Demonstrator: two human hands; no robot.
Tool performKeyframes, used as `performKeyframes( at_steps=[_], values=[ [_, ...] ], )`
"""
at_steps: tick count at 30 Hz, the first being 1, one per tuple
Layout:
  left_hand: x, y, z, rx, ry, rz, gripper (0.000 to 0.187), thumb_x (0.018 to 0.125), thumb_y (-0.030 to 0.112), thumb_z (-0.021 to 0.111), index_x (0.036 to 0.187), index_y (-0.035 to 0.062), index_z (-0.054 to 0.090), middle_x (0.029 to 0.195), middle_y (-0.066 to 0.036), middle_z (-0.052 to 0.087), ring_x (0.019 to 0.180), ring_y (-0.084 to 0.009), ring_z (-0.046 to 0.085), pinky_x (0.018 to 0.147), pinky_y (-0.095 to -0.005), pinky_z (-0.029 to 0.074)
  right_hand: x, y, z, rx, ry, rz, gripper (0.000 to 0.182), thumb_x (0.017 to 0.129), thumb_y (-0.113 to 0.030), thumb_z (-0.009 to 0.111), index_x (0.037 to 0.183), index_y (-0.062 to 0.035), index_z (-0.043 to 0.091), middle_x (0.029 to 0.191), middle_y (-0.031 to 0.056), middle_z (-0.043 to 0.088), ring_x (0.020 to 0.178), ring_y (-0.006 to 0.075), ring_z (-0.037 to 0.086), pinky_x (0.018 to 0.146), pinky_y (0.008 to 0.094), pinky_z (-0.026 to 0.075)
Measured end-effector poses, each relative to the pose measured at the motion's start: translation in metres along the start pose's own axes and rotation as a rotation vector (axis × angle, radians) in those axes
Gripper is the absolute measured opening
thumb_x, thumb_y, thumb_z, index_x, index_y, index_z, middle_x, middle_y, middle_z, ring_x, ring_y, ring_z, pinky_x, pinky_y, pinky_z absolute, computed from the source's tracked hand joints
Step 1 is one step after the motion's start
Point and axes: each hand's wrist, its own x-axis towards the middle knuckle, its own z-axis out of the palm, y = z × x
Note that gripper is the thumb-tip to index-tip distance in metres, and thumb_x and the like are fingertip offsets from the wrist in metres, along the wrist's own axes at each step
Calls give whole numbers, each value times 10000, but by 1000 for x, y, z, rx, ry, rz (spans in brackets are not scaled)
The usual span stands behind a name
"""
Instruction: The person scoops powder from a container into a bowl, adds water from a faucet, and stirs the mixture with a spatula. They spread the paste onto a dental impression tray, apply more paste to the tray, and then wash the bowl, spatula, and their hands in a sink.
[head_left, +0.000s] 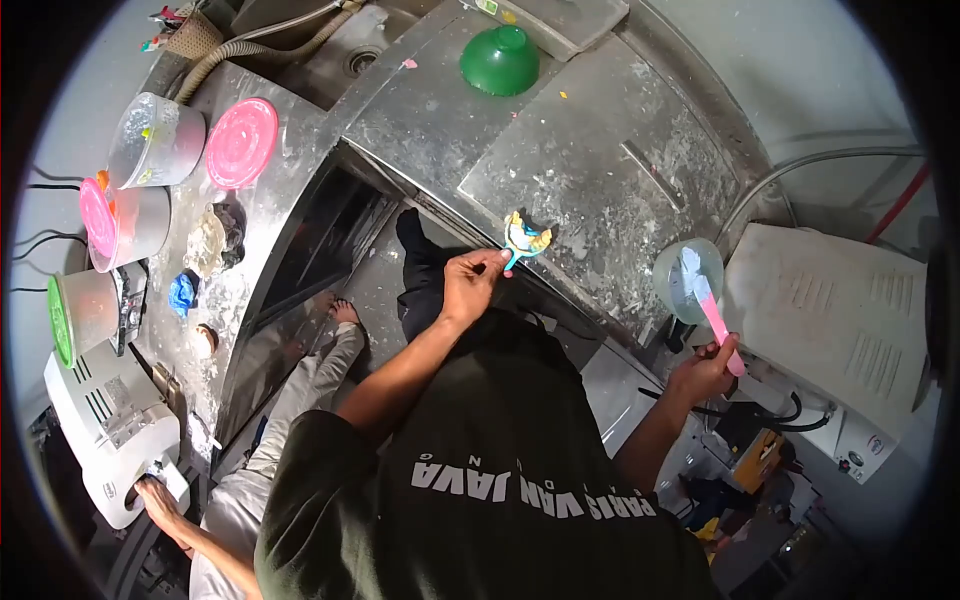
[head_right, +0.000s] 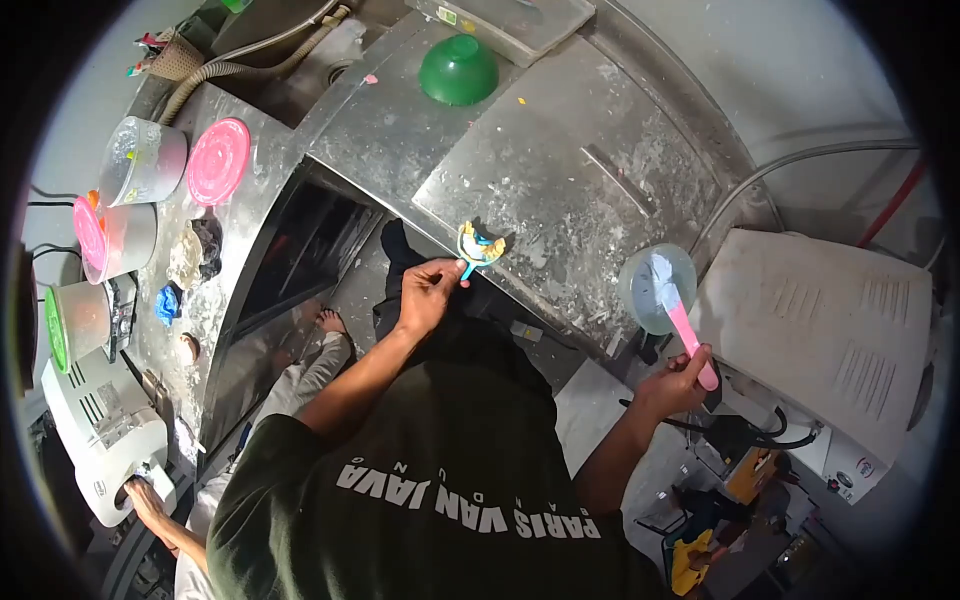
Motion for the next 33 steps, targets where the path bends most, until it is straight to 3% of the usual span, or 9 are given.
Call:
performKeyframes(
  at_steps=[5,11,15,20,26,29,33],
  values=[
    [0,11,-1,46,21,-5,179,931,122,691,844,-28,734,680,20,629,622,-32,454,569,-220,379,4,2,-1,9,28,-8,247,935,-202,677,774,-34,596,637,-13,517,536,64,447,492,222,303],
    [3,-4,0,18,88,122,214,938,141,681,837,-43,723,684,5,644,640,-40,504,580,-223,400,2,0,3,-15,44,23,249,936,-197,673,777,-21,595,628,-9,505,527,75,440,491,226,302],
    [2,9,-7,137,31,2,246,945,157,673,815,-48,713,687,5,650,651,-39,522,595,-222,418,9,8,-3,-8,4,0,244,941,-194,665,787,-17,596,633,-5,505,523,73,430,485,228,299],
    [3,6,-5,65,72,48,208,941,131,672,851,-50,721,727,-9,674,664,-49,547,615,-223,436,6,4,3,14,-10,36,216,941,-165,657,797,-15,598,646,0,513,536,71,441,484,232,314],
    [10,-10,-10,71,61,144,152,945,99,661,920,-29,740,812,-59,718,707,-89,619,678,-246,491,21,29,-9,-86,41,9,129,926,-120,669,955,5,684,728,-6,592,617,57,506,532,221,371],
    [17,-19,-16,73,45,164,156,947,109,667,902,-28,728,802,-32,692,693,-83,609,651,-229,470,26,27,-13,-158,-187,-97,136,920,-122,695,977,1,704,748,-28,608,648,54,514,570,211,394],
    [15,-9,-19,127,30,127,176,947,128,676,871,-24,722,746,-22,672,674,-61,571,622,-224,425,25,28,-4,-363,-339,-436,148,872,-73,745,960,34,692,838,34,666,697,87,578,638,222,459]
  ],
)
